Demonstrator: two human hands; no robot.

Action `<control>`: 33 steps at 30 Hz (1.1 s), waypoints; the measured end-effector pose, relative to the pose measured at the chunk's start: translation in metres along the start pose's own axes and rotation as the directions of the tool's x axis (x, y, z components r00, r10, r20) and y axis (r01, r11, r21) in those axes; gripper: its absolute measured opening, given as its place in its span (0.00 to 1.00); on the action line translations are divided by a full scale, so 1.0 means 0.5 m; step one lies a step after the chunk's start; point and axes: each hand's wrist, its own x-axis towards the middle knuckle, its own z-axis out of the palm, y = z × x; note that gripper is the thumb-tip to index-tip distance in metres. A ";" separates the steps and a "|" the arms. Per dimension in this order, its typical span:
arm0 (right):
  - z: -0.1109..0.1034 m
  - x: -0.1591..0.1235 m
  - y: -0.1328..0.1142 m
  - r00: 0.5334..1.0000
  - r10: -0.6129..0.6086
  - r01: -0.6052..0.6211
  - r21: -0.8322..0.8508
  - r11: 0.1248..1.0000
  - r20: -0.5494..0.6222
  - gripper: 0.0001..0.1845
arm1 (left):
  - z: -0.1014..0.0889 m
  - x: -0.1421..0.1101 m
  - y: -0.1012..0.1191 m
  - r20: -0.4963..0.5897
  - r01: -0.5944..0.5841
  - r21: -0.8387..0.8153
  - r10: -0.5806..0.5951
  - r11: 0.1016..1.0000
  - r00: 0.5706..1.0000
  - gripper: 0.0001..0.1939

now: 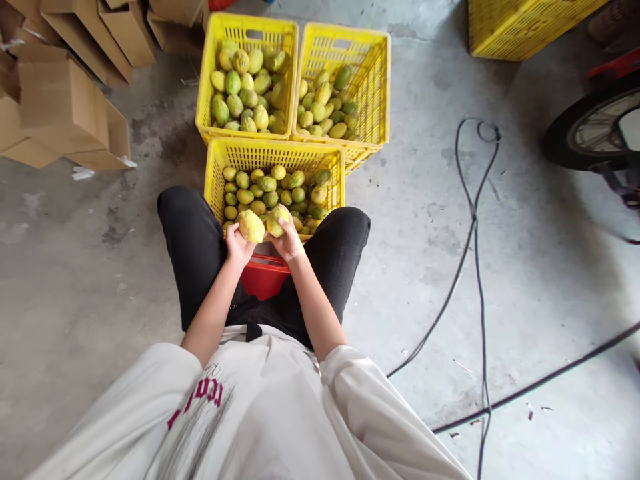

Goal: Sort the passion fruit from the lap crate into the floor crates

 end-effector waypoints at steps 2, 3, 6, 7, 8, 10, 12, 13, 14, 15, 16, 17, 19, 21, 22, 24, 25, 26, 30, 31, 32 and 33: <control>-0.001 0.001 -0.004 0.999 0.006 -0.005 0.019 1.000 -0.038 0.29 | -0.001 0.003 -0.002 0.019 0.001 0.030 -0.001 1.000 1.000 0.14; -0.002 0.002 -0.005 0.999 0.012 -0.011 0.036 0.999 -0.047 0.27 | -0.002 0.006 -0.004 0.021 -0.007 0.052 0.006 0.999 1.000 0.11; -0.006 0.004 -0.009 0.998 0.046 -0.042 0.097 0.994 -0.034 0.25 | -0.009 0.016 -0.009 -0.002 -0.039 0.133 0.039 0.990 0.999 0.02; -0.006 0.005 -0.009 0.998 0.052 -0.049 0.108 0.993 -0.025 0.26 | -0.011 0.020 -0.010 -0.004 -0.045 0.153 0.047 0.987 0.999 0.02; -0.006 0.006 -0.010 0.998 0.055 -0.053 0.110 0.993 -0.018 0.26 | -0.014 0.023 -0.011 0.000 -0.048 0.165 0.049 0.985 0.999 0.04; -0.005 0.007 -0.011 0.999 0.050 -0.049 0.087 0.995 -0.014 0.26 | -0.016 0.027 -0.013 0.018 -0.047 0.170 0.044 0.984 0.999 0.04; 0.000 0.006 -0.014 0.999 0.045 -0.045 0.049 0.998 -0.013 0.24 | -0.016 0.028 -0.014 0.027 -0.052 0.167 0.048 0.985 0.998 0.03; 0.003 0.005 -0.016 0.999 0.050 -0.049 0.029 0.998 -0.009 0.24 | -0.015 0.027 -0.014 0.023 -0.057 0.167 0.053 0.984 0.998 0.04; 0.006 0.003 -0.018 0.998 0.058 -0.058 0.010 0.998 0.000 0.23 | -0.014 0.025 -0.014 0.017 -0.060 0.166 0.058 0.984 0.998 0.04; 0.009 0.001 -0.020 0.998 0.066 -0.066 -0.007 0.998 0.012 0.23 | -0.012 0.022 -0.014 0.011 -0.062 0.164 0.061 0.984 0.998 0.05; 0.013 -0.001 -0.021 0.997 0.073 -0.073 -0.021 0.997 0.025 0.23 | -0.010 0.020 -0.013 0.006 -0.059 0.160 0.059 0.985 0.998 0.06; 0.015 -0.003 -0.022 0.996 0.077 -0.076 -0.032 0.997 0.037 0.23 | -0.009 0.016 -0.012 0.006 -0.051 0.151 0.051 0.987 0.999 0.07; 0.018 -0.006 -0.024 0.997 0.068 -0.067 -0.039 0.997 0.039 0.23 | -0.006 0.010 -0.008 0.023 -0.034 0.123 0.031 0.992 0.999 0.11; 0.018 -0.008 -0.024 0.999 0.048 -0.048 -0.031 0.998 0.010 0.25 | -0.004 0.006 -0.005 0.041 -0.030 0.097 0.026 0.995 0.999 0.15; 0.016 -0.009 -0.024 0.999 0.038 -0.038 -0.026 0.999 -0.009 0.26 | -0.003 0.004 -0.004 0.040 -0.030 0.094 0.027 0.995 0.999 0.15; 0.012 -0.009 -0.024 0.999 0.025 -0.025 -0.022 0.999 -0.041 0.27 | -0.001 0.003 -0.004 0.013 -0.027 0.111 0.026 0.993 1.000 0.12; 0.010 -0.009 -0.025 0.998 0.025 -0.026 -0.024 0.999 -0.053 0.28 | -0.001 0.003 -0.004 0.001 -0.026 0.126 0.026 0.992 1.000 0.10; 0.008 -0.009 -0.025 0.998 0.028 -0.029 -0.028 0.999 -0.065 0.28 | -0.001 0.004 -0.005 0.000 -0.028 0.143 0.028 0.989 1.000 0.09; 0.005 -0.005 -0.025 0.993 0.079 -0.079 0.002 0.997 -0.090 0.22 | -0.005 0.005 -0.011 0.060 -0.090 0.205 0.079 0.975 0.995 0.14; 0.005 -0.003 -0.025 0.991 0.097 -0.096 0.018 0.995 -0.088 0.20 | -0.006 0.006 -0.013 0.074 -0.105 0.218 0.091 0.970 0.993 0.15; 0.004 -0.001 -0.025 0.990 0.113 -0.110 0.032 0.993 -0.089 0.18 | -0.007 0.007 -0.014 0.078 -0.114 0.226 0.099 0.967 0.992 0.16; 0.004 0.000 -0.025 0.988 0.124 -0.121 0.043 0.992 -0.095 0.17 | -0.008 0.008 -0.015 0.081 -0.116 0.232 0.100 0.966 0.992 0.16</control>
